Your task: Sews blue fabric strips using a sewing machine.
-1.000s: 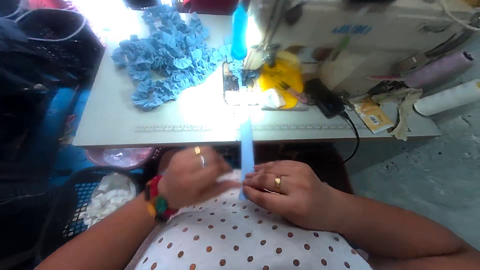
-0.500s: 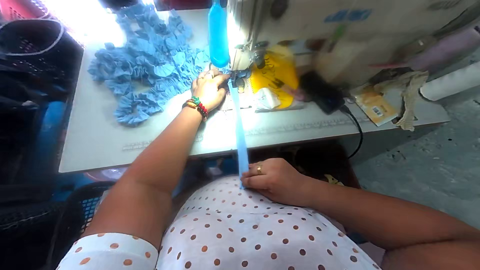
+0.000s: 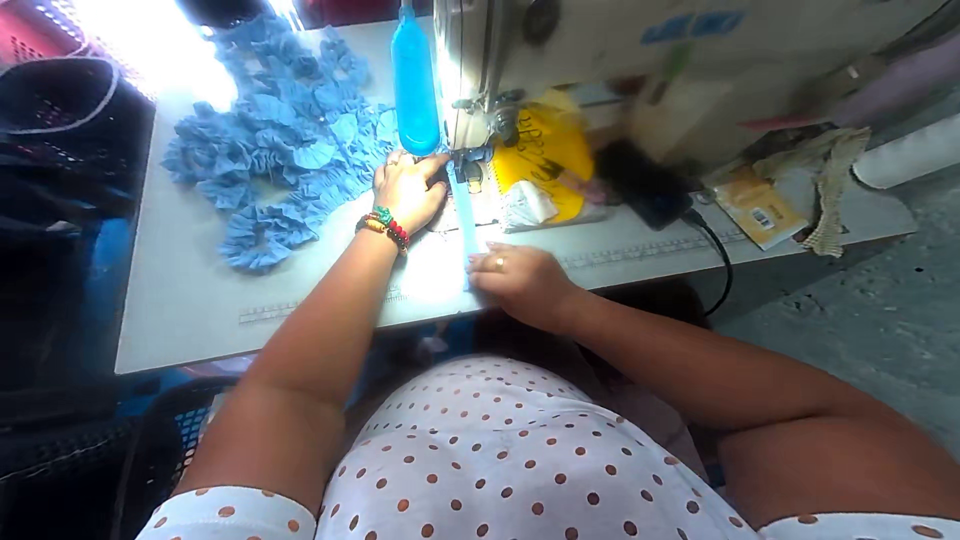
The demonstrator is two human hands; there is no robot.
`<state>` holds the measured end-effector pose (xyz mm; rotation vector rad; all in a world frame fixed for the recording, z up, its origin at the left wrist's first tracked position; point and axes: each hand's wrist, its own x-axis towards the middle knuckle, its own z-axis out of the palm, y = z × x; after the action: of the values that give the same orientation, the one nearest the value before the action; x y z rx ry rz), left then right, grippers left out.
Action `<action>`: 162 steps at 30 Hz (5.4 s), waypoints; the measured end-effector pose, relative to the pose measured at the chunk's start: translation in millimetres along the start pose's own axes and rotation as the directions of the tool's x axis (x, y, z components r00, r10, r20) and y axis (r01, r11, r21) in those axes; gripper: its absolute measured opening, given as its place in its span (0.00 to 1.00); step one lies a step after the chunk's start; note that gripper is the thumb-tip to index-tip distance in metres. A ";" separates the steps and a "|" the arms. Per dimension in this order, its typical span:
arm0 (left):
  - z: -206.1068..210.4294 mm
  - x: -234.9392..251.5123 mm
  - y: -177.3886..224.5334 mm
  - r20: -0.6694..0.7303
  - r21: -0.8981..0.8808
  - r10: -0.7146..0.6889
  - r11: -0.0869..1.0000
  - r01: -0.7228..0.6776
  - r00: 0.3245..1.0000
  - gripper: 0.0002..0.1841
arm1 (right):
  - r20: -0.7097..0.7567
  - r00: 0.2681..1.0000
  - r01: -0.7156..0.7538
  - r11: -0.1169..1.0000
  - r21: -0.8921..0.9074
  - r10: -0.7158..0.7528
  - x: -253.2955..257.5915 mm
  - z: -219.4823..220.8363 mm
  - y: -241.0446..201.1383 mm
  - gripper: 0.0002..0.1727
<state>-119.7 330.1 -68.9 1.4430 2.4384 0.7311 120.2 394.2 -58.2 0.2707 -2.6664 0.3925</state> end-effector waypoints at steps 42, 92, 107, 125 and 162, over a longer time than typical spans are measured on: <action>-25.3 63.2 -27.0 0.038 -0.009 0.344 0.939 -0.344 0.938 0.20 | -0.100 0.705 -0.700 0.668 -0.251 0.702 -21.3 -56.2 63.7 0.19; -35.4 42.7 6.5 0.085 -0.113 0.287 0.954 -0.277 0.954 0.12 | -0.168 0.891 -0.451 0.779 -0.436 0.422 -1.1 -33.8 62.7 0.19; -14.4 57.4 -2.9 0.015 -0.067 0.155 0.986 -0.153 0.988 0.09 | 0.151 0.757 -0.624 0.772 -0.118 0.635 89.1 -4.4 89.2 0.23; -21.7 72.1 -0.1 0.137 -0.068 0.149 0.988 -0.141 0.979 0.13 | 0.209 0.715 -0.669 0.740 -0.075 0.667 97.9 -5.4 96.1 0.30; -20.2 -6.6 -18.4 -0.224 -0.122 0.338 0.921 -0.370 0.914 0.18 | 0.343 0.781 -0.566 0.824 0.035 0.522 90.6 -24.3 107.3 0.18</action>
<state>-138.9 310.9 -61.6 1.8492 2.2046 1.1750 22.4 491.4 -21.8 -0.4670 -3.0109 0.7695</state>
